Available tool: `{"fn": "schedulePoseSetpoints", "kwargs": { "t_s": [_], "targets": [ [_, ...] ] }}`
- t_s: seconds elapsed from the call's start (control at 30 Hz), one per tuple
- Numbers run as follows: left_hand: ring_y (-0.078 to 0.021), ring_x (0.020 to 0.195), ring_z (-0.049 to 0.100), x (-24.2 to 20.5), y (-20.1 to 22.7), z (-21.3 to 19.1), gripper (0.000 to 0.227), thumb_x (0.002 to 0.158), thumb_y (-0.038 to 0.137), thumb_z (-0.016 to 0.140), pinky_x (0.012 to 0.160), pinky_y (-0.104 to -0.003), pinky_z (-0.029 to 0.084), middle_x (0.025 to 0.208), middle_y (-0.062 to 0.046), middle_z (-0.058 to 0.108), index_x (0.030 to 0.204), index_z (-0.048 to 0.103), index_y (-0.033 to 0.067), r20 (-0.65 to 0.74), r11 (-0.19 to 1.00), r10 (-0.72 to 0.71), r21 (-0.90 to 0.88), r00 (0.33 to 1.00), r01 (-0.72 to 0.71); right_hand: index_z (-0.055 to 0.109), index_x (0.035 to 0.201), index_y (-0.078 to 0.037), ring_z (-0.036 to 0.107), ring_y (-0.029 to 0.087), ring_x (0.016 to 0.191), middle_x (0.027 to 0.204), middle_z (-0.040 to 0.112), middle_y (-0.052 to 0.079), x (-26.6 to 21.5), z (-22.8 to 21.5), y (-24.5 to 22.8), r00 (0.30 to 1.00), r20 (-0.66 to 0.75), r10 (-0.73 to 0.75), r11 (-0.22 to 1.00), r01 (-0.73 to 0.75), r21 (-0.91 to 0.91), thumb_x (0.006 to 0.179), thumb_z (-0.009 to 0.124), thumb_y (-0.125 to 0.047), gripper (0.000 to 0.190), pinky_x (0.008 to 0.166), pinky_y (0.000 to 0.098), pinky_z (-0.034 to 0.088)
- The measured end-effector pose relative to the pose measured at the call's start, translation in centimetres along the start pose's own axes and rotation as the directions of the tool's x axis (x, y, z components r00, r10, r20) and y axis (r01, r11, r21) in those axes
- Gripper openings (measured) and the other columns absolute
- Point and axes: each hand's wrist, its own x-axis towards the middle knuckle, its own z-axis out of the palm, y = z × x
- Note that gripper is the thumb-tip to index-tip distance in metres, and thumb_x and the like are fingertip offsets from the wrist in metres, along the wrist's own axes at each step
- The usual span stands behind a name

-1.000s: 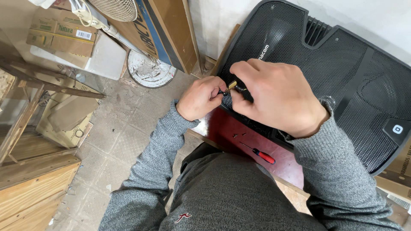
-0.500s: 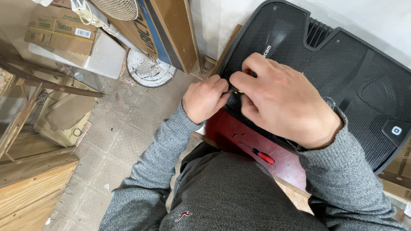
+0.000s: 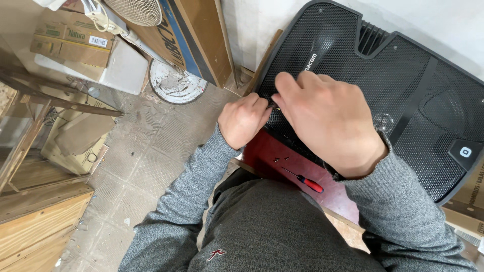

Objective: The person uses a screwdriver to remove screws from the back panel of a black Panasonic device. They unscrew multiple fasteners, place them on the table, and continue removing additional screws from different locations on the device.

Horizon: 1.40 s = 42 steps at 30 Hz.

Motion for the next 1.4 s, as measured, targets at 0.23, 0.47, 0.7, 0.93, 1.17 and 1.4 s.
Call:
{"fn": "schedulePoseSetpoints", "kwargs": {
  "t_s": [0.23, 0.47, 0.7, 0.93, 1.17, 1.4],
  "targets": [
    [-0.0296, 0.077, 0.073, -0.2, 0.6, 0.2, 0.039, 0.122, 0.042, 0.084, 0.052, -0.051, 0.052, 0.095, -0.006, 0.062, 0.102, 0.064, 0.0143, -0.026, 0.998, -0.066, 0.019, 0.997, 0.066, 0.078, 0.141, -0.012, 0.078, 0.036, 0.106, 0.130, 0.069, 0.013, 0.8, -0.4, -0.3, 0.992, -0.024, -0.123, 0.933, 0.124, 0.337, 0.120, 0.082, -0.023, 0.024, 0.076, 0.0482, 0.070],
    [-0.0363, 0.102, 0.083, -1.0, 0.3, -0.2, 0.017, 0.122, 0.024, 0.087, 0.067, -0.057, 0.069, 0.124, -0.011, 0.078, 0.131, 0.084, 0.0095, 0.003, 0.990, -0.040, -0.135, 0.999, 0.040, 0.077, 0.154, -0.008, 0.074, 0.041, 0.112, 0.137, 0.066, 0.016, 1.6, 0.0, 1.2, 0.967, -0.047, -0.251, 0.839, 0.242, 0.487, 0.104, 0.075, 0.003, 0.052, 0.089, 0.0538, 0.070],
    [-0.0443, 0.077, 0.073, 0.2, -0.6, -1.0, 0.020, 0.119, 0.023, 0.082, 0.058, -0.065, 0.060, 0.105, -0.011, 0.065, 0.111, 0.068, 0.0100, 0.174, 0.987, -0.024, -0.152, 0.984, 0.051, 0.077, 0.139, 0.003, 0.072, 0.045, 0.123, 0.134, 0.067, 0.021, 0.0, -1.3, 3.5, 0.969, -0.178, -0.169, 0.783, 0.242, 0.574, 0.103, 0.069, 0.014, 0.039, 0.104, 0.0546, 0.067],
    [-0.0274, 0.066, 0.067, 0.4, -0.4, 1.4, 0.030, 0.121, 0.031, 0.077, 0.045, -0.046, 0.054, 0.093, -0.003, 0.062, 0.099, 0.064, 0.0161, 0.057, 0.990, 0.027, 0.135, 0.998, -0.035, 0.085, 0.141, 0.007, 0.078, 0.042, 0.125, 0.139, 0.078, 0.023, -4.5, -4.6, 5.2, 0.986, -0.161, 0.045, 0.808, 0.059, 0.587, 0.098, 0.070, 0.019, 0.047, 0.109, 0.0523, 0.068],
    [-0.0351, 0.063, 0.062, 0.5, -1.4, 0.3, 0.042, 0.126, 0.017, 0.070, 0.060, -0.058, 0.053, 0.079, -0.009, 0.061, 0.087, 0.057, 0.0104, 0.015, 0.926, -0.246, -0.290, 0.969, 0.240, 0.084, 0.109, 0.008, 0.074, 0.038, 0.102, 0.121, 0.080, 0.027, -8.4, -3.4, 5.8, 0.922, -0.224, 0.315, 0.664, -0.045, 0.746, 0.109, 0.058, 0.002, 0.027, 0.094, 0.0497, 0.060],
    [-0.0271, 0.076, 0.085, -3.2, -3.9, -0.4, 0.026, 0.112, -0.016, 0.058, 0.050, -0.034, 0.071, 0.093, -0.019, 0.081, 0.098, 0.065, 0.0044, 0.419, -0.413, -0.596, -0.892, 0.685, 0.186, 0.072, 0.079, -0.001, 0.061, 0.020, 0.076, 0.086, 0.069, 0.008, -9.2, -0.4, 5.3, 0.907, 0.159, 0.390, 0.553, -0.369, 0.747, 0.117, 0.108, -0.021, 0.056, 0.076, 0.0414, 0.051]
  ]
}}
